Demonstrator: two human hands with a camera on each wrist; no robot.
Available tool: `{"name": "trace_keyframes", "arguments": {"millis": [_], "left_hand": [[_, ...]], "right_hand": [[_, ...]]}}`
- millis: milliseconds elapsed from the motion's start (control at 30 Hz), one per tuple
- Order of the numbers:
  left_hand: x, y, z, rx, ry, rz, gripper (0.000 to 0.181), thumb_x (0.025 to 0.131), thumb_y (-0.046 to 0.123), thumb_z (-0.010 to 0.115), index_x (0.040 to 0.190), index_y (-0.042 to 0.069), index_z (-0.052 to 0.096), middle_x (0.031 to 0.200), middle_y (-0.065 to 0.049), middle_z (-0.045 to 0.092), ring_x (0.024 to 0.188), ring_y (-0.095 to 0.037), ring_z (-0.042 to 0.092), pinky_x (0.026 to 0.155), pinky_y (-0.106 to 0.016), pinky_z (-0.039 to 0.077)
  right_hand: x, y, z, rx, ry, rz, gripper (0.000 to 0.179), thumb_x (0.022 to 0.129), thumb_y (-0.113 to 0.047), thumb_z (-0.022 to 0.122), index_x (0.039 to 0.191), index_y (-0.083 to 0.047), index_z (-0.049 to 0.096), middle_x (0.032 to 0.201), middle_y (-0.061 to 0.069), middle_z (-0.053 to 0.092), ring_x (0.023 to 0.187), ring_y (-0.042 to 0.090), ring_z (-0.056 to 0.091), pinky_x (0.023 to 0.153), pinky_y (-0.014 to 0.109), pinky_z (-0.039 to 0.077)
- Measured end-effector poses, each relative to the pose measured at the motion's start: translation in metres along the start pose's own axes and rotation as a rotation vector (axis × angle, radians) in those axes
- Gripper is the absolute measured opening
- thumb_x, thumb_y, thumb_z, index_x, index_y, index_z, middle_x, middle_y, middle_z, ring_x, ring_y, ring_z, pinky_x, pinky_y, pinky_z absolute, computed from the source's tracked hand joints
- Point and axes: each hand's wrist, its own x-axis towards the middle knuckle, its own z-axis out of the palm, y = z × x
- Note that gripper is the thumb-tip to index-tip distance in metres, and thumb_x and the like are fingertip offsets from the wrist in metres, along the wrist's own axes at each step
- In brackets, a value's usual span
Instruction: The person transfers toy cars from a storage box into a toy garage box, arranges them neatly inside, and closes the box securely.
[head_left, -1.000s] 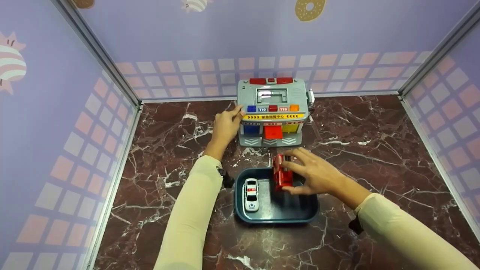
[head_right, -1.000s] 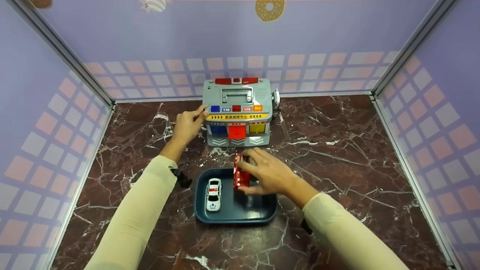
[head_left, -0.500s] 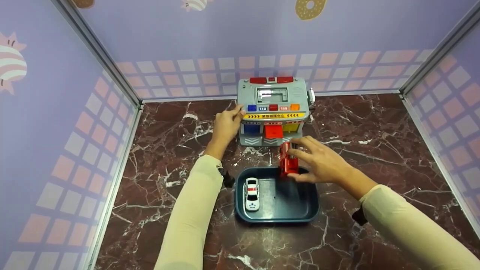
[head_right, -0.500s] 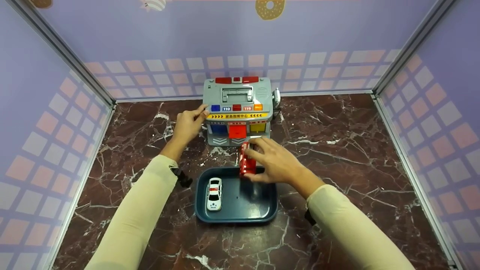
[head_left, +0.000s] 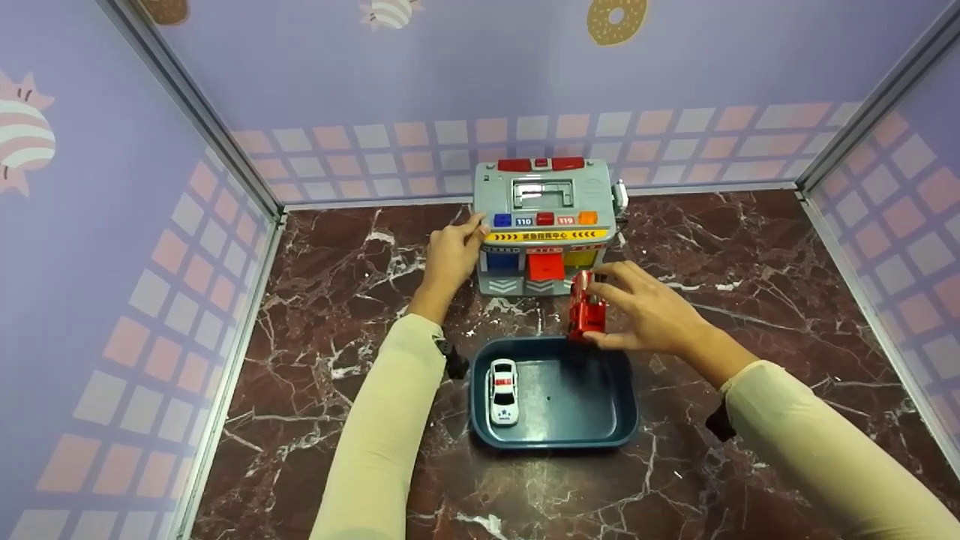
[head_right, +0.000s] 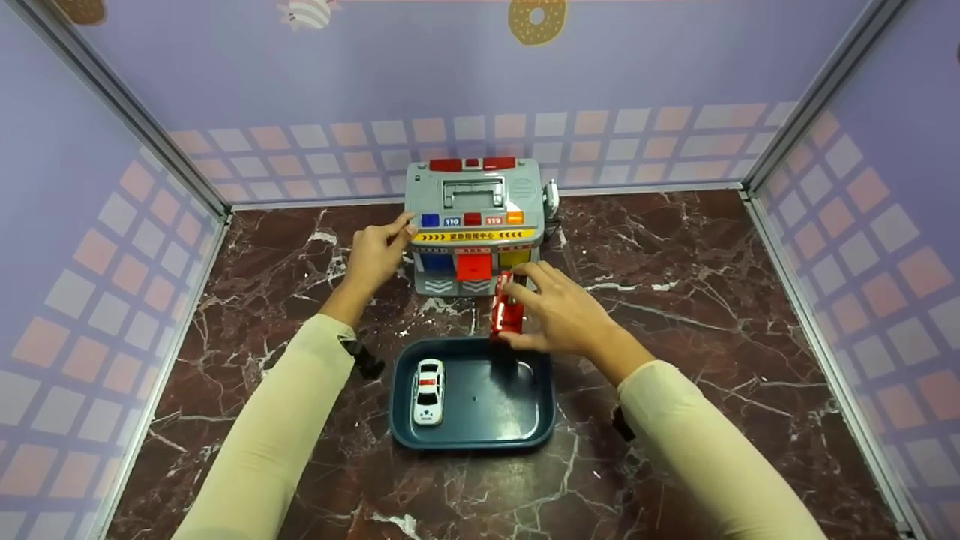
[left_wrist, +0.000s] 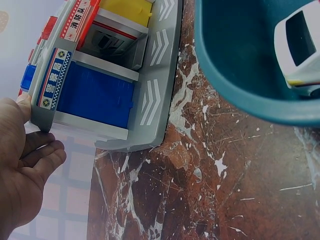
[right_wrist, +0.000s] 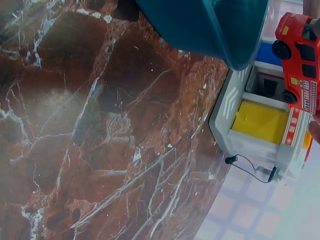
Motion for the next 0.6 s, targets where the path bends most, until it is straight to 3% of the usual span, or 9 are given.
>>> {"name": "trace_keyframes", "arguments": {"millis": [300, 600], "left_hand": [[-0.001, -0.001, 0.002, 0.000, -0.003, -0.014, 0.042, 0.111, 0.043, 0.066, 0.146, 0.022, 0.074, 0.141, -0.009, 0.075, 0.126, -0.045, 0.074, 0.108, -0.056, 0.058], [0.000, -0.001, 0.002, -0.011, 0.006, -0.019, 0.042, 0.111, 0.043, 0.067, 0.146, 0.022, 0.074, 0.140, -0.012, 0.075, 0.124, -0.043, 0.075, 0.108, -0.056, 0.058]], "right_hand": [[-0.001, 0.009, 0.008, 0.011, 0.025, 0.080, 0.072, 0.081, -0.049, 0.094, 0.135, -0.006, 0.072, 0.138, 0.026, 0.065, 0.122, 0.043, 0.066, 0.097, 0.059, 0.063], [-0.001, 0.012, 0.015, 0.033, -0.030, 0.172, 0.068, 0.085, -0.050, 0.092, 0.135, -0.008, 0.071, 0.141, 0.024, 0.064, 0.128, 0.043, 0.064, 0.105, 0.060, 0.060]]}}
